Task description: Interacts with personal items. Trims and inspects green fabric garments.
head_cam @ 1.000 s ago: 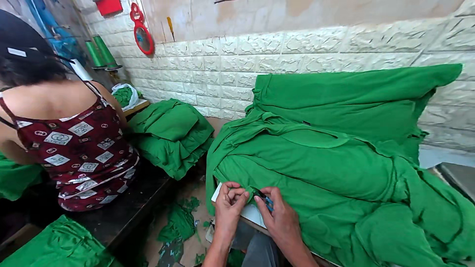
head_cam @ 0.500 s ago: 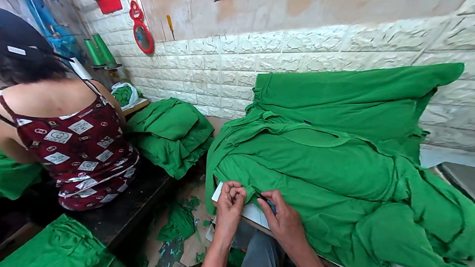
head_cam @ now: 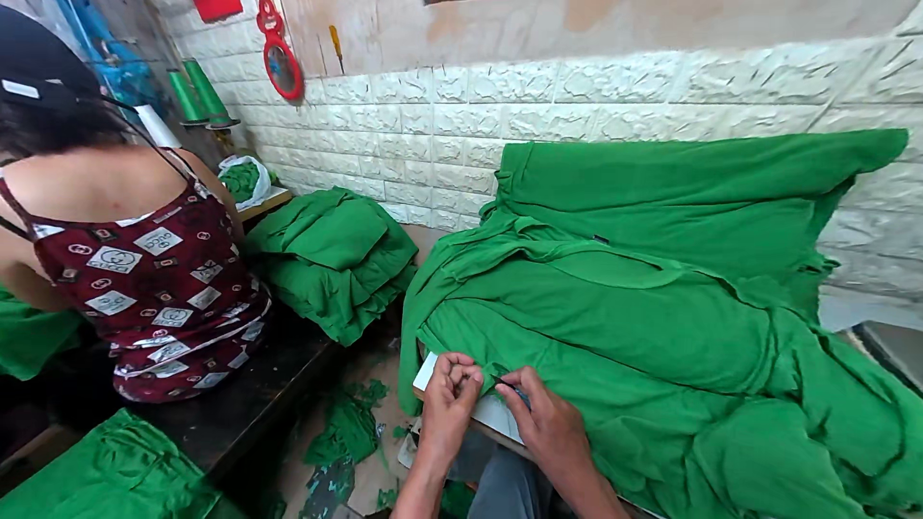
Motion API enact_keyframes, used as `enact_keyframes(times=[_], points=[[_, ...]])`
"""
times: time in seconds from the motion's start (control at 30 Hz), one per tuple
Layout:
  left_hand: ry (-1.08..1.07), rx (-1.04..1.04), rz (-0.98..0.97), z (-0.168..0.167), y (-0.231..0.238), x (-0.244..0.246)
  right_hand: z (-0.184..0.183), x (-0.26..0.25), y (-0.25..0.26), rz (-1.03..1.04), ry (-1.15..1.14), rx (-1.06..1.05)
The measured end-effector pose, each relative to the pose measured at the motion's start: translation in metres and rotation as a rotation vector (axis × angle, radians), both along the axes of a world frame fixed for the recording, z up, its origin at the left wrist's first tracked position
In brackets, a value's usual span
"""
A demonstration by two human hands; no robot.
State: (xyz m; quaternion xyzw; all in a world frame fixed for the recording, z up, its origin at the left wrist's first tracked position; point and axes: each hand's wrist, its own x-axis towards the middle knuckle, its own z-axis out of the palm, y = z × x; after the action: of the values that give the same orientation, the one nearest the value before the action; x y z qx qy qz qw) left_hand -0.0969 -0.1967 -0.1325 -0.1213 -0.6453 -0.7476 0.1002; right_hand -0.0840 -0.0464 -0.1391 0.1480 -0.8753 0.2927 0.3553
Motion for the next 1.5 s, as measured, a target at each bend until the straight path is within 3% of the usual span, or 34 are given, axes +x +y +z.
enact_keyframes(times=[0.2, 0.4, 0.53, 0.63, 0.8, 0.9, 1.07, 1.23, 1.4, 1.5], points=[[0.048, -0.111, 0.055, -0.003, -0.003, -0.001, 0.007, 0.004, 0.011, 0.177, -0.129, -0.522], [0.213, -0.209, 0.242, -0.015, -0.036, 0.029, 0.009, 0.029, 0.03, -0.124, -0.191, 0.032], [0.06, -0.047, 0.537, -0.036, -0.064, 0.049, 0.006, 0.038, 0.039, -0.071, -0.176, 0.0], [0.11, -0.227, 0.726, -0.037, -0.06, 0.054, 0.005, 0.039, 0.036, -0.055, -0.161, -0.055], [0.566, -0.668, 0.427, -0.032, -0.022, 0.035, 0.004, 0.039, 0.037, -0.025, -0.081, -0.073], [0.716, -0.679, 0.429, -0.032, -0.008, 0.022, 0.005, 0.043, 0.042, -0.004, -0.036, -0.057], [0.713, -0.594, 0.537, -0.024, -0.011, 0.025, 0.01, 0.054, 0.04, -0.062, 0.003, -0.021], [0.746, -0.761, 0.406, -0.022, 0.005, 0.014, 0.01, 0.052, 0.031, -0.051, 0.114, 0.027], [0.528, -0.632, 0.454, 0.032, -0.001, -0.001, 0.02, 0.074, 0.043, -0.215, -0.145, 0.121], [0.508, -0.541, 0.46, 0.048, -0.001, -0.013, 0.027, 0.089, 0.058, -0.279, -0.201, 0.095]])
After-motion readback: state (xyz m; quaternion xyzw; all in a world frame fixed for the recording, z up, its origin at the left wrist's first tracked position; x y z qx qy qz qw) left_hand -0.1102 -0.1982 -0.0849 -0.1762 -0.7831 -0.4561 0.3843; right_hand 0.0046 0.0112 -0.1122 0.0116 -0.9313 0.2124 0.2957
